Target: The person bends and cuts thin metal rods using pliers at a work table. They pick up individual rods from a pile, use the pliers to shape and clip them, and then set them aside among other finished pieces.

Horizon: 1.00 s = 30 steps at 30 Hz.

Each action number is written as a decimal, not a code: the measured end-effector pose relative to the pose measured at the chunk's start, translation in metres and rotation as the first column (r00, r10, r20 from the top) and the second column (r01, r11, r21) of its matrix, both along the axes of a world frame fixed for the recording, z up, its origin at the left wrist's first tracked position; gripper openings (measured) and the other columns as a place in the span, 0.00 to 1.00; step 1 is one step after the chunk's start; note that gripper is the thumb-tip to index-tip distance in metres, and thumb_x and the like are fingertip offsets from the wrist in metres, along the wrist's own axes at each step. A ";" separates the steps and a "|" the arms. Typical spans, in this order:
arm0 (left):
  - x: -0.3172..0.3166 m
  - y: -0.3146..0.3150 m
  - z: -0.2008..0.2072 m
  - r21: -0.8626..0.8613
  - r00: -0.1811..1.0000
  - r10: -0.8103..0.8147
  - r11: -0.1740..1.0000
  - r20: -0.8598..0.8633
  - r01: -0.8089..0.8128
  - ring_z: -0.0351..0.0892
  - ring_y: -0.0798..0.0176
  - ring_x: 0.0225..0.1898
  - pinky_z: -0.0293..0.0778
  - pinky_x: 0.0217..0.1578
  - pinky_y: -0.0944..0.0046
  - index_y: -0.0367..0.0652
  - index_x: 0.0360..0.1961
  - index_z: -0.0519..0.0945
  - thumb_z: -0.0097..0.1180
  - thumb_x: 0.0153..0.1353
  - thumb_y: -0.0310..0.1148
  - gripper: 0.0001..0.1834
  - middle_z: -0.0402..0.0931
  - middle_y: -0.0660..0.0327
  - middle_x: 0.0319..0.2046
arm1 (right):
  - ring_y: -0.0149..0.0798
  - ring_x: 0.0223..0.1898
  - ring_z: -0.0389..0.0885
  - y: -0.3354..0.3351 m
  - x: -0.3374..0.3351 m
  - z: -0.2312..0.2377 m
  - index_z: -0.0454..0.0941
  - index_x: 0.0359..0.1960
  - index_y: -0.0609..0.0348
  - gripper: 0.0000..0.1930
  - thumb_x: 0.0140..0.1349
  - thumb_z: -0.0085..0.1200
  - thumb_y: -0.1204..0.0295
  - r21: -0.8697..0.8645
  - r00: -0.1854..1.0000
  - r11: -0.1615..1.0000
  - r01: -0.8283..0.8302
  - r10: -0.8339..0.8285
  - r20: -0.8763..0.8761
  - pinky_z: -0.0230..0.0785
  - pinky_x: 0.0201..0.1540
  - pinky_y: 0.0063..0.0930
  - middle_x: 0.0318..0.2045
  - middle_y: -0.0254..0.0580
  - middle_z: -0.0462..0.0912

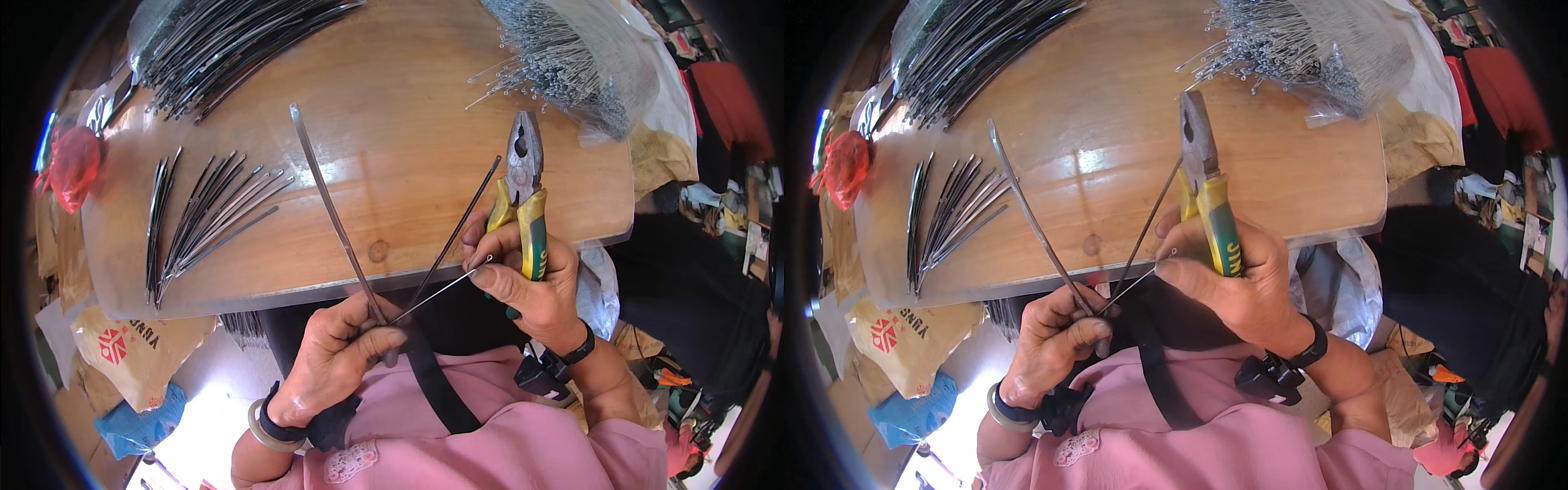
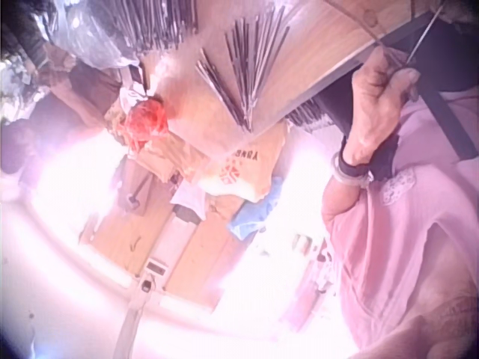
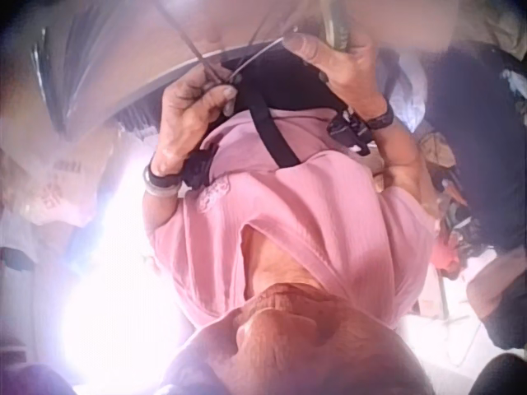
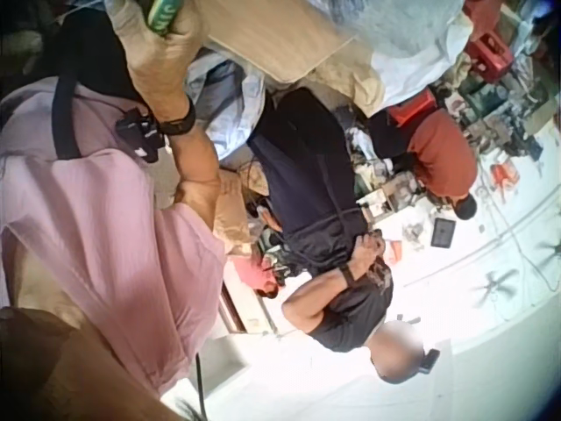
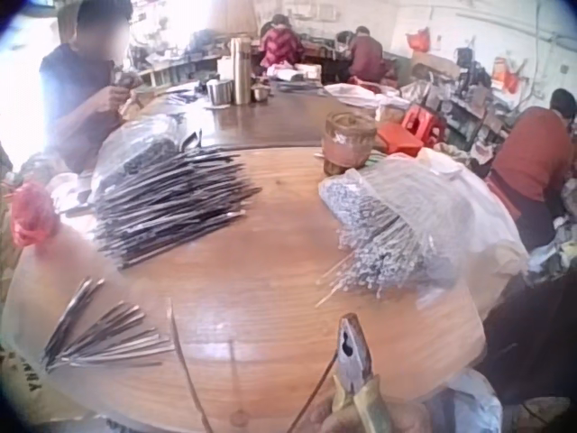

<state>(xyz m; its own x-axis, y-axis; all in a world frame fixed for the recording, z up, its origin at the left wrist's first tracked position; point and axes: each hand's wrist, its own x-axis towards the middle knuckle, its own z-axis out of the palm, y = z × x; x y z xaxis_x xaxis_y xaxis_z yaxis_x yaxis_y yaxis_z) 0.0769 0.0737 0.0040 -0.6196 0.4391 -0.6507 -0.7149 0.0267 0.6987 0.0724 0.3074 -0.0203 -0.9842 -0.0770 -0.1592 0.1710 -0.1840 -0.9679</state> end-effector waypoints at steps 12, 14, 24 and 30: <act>-0.003 -0.002 0.005 -0.071 0.994 -0.099 0.992 0.046 0.102 0.65 0.79 0.21 0.62 0.21 0.75 0.34 0.36 0.77 0.56 0.64 0.22 0.02 0.72 0.69 0.22 | 0.48 0.34 0.79 0.010 -0.018 0.041 0.77 0.28 0.69 0.13 0.42 0.66 0.76 0.778 0.844 0.625 -0.060 0.447 -0.295 0.70 0.40 0.38 0.39 0.49 0.77; -0.002 0.000 0.005 -0.066 0.993 -0.097 0.993 0.063 0.101 0.64 0.79 0.19 0.61 0.20 0.75 0.34 0.36 0.77 0.56 0.64 0.22 0.02 0.71 0.69 0.21 | 0.48 0.35 0.78 0.012 -0.028 0.044 0.77 0.28 0.68 0.13 0.40 0.64 0.75 0.856 0.737 0.517 -0.024 0.588 -0.334 0.66 0.44 0.43 0.39 0.49 0.77; -0.013 -0.007 0.005 -0.022 0.987 -0.144 0.990 -0.074 0.142 0.74 0.72 0.29 0.72 0.34 0.72 0.34 0.46 0.79 0.53 0.63 0.18 0.11 0.77 0.64 0.28 | 0.42 0.33 0.76 0.009 -0.040 0.027 0.78 0.26 0.62 0.07 0.44 0.56 0.74 0.890 0.643 0.457 -0.003 0.682 -0.348 0.59 0.48 0.44 0.32 0.44 0.74; -0.034 -0.007 0.014 -0.036 0.973 -0.221 0.975 -0.071 0.219 0.78 0.66 0.44 0.72 0.47 0.70 0.31 0.47 0.79 0.55 0.61 0.19 0.13 0.81 0.61 0.41 | 0.46 0.34 0.75 -0.002 -0.033 0.043 0.76 0.26 0.62 0.13 0.32 0.57 0.75 0.865 0.608 0.492 -0.098 0.718 -0.339 0.60 0.45 0.48 0.38 0.47 0.76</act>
